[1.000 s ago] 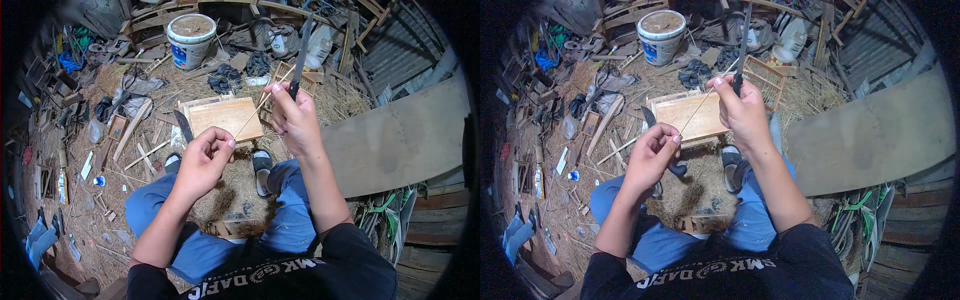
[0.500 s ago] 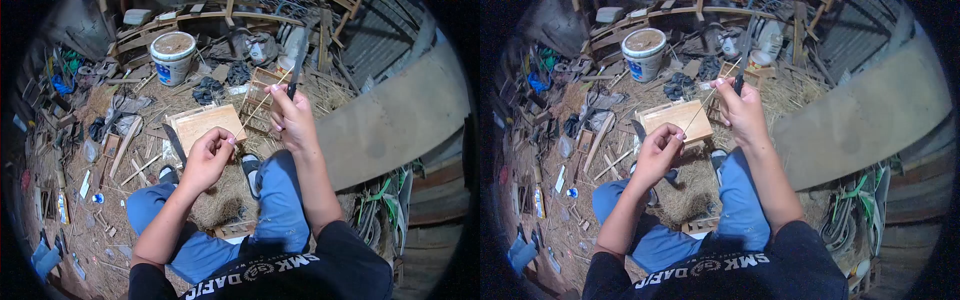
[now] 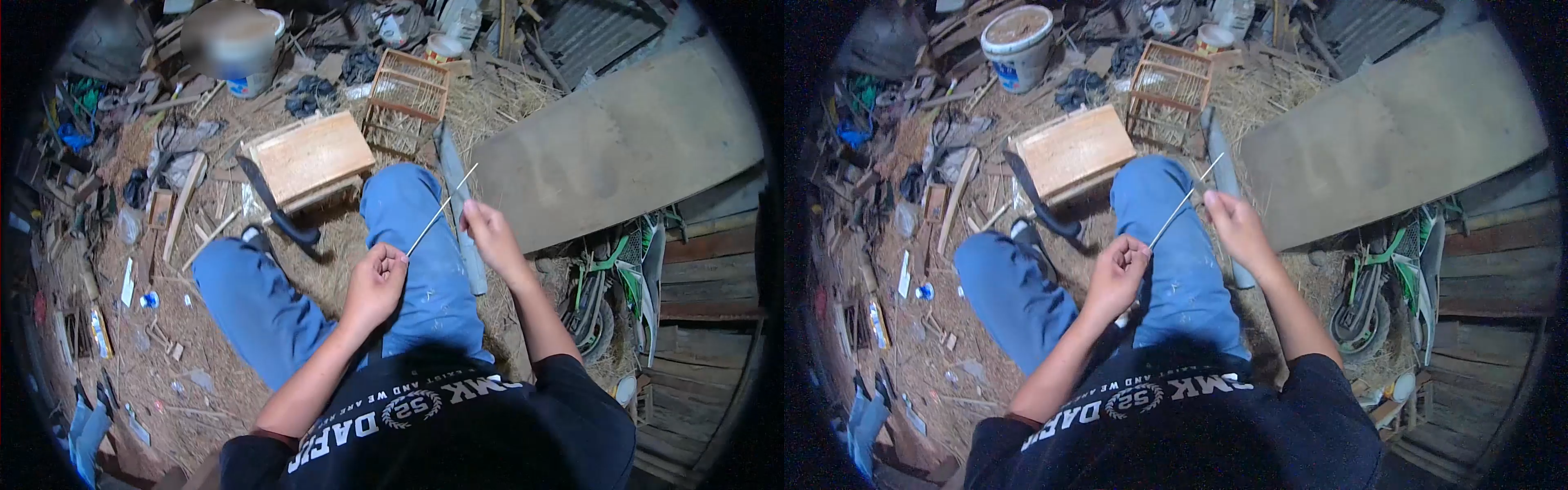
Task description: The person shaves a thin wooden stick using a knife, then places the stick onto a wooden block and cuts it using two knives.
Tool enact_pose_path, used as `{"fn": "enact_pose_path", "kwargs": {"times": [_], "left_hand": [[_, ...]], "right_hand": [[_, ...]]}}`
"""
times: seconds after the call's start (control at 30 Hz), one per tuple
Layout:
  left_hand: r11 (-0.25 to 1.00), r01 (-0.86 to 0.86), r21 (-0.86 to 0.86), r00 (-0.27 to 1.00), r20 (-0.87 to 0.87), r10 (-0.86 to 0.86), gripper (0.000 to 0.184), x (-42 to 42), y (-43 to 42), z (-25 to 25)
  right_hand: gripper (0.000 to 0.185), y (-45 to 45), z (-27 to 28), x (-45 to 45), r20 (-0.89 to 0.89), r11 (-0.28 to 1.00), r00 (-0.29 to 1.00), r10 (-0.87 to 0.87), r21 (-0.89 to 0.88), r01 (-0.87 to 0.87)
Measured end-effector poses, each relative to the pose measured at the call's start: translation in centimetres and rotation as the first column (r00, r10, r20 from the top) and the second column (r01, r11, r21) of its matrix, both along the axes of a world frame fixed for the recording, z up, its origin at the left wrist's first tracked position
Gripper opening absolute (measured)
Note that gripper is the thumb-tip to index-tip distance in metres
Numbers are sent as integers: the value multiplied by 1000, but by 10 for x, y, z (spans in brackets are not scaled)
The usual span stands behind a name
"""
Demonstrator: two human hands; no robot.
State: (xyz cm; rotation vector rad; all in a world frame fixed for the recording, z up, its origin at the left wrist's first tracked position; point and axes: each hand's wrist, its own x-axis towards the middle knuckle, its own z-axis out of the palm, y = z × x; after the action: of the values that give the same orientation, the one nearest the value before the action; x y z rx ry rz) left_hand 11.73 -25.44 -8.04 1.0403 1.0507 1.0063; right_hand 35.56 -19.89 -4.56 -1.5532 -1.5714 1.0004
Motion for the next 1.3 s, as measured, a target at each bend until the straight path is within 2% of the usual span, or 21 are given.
{"fn": "enact_pose_path", "kwargs": {"times": [0.03, 0.07, 0.13, 0.17, 0.27, 0.3, 0.43, 0.6, 0.7, 0.93, 1.03, 1.1, 1.23, 1.3], "left_hand": [[999, -8, -40, 1000, 24, 9, 7, 2, -8, -4], [998, -16, -60, 999, 28, 17, 7, 6, -14, -10], [996, -84, -24, 994, 68, 86, 6, 13, -21, -19], [995, -99, -15, 994, 46, 99, 7, 16, -22, -19], [994, -103, 32, 994, -35, 104, 8, 18, -17, -18], [992, -114, 45, 993, -12, 115, 9, 19, -14, -18], [991, -115, 63, 985, -122, 122, 10, 22, -7, -18], [986, -167, 12, 986, 30, 167, 11, 26, -2, -16], [991, -133, 15, 988, -76, 134, 10, 21, -1, -16], [993, -117, -23, 992, -40, 116, 12, 17, -6, -13], [996, -83, 37, 995, -50, 85, 9, 15, -6, -15], [999, -22, 41, 983, -180, 29, 8, 13, -5, -19], [1000, -2, -31, 996, -93, -1, 8, 11, -5, -24], [998, -57, -22, 997, -52, 55, 10, 10, -6, -32]], "right_hand": [[46, -11, -6, 2, 191, 999, 981, 42, 20, -46], [46, -21, -8, 4, 194, 999, 980, 53, 0, -55], [45, -38, 6, -3, 497, 994, 861, 107, -24, -109], [44, -42, 7, -3, 534, 992, 838, 112, -11, -125], [46, -49, 8, 2, 532, 990, 838, 120, 1, -143], [46, -51, 10, 2, 533, 991, 839, 114, 0, -135], [48, -53, 12, -6, 645, 976, 752, 139, 37, -213], [49, -50, 9, -15, 686, 970, 715, 135, 56, -236], [50, -51, 6, -19, 710, 972, 693, 124, 55, -230], [52, -55, 4, -24, 746, 976, 660, 86, 70, -205], [52, -56, 4, -23, 748, 981, 660, 75, 64, -183], [52, -54, 4, -23, 751, 985, 656, 78, 43, -167], [51, -52, 3, -20, 757, 987, 650, 76, 37, -159], [51, -52, 2, -21, 756, 987, 650, 74, 39, -157]]}}
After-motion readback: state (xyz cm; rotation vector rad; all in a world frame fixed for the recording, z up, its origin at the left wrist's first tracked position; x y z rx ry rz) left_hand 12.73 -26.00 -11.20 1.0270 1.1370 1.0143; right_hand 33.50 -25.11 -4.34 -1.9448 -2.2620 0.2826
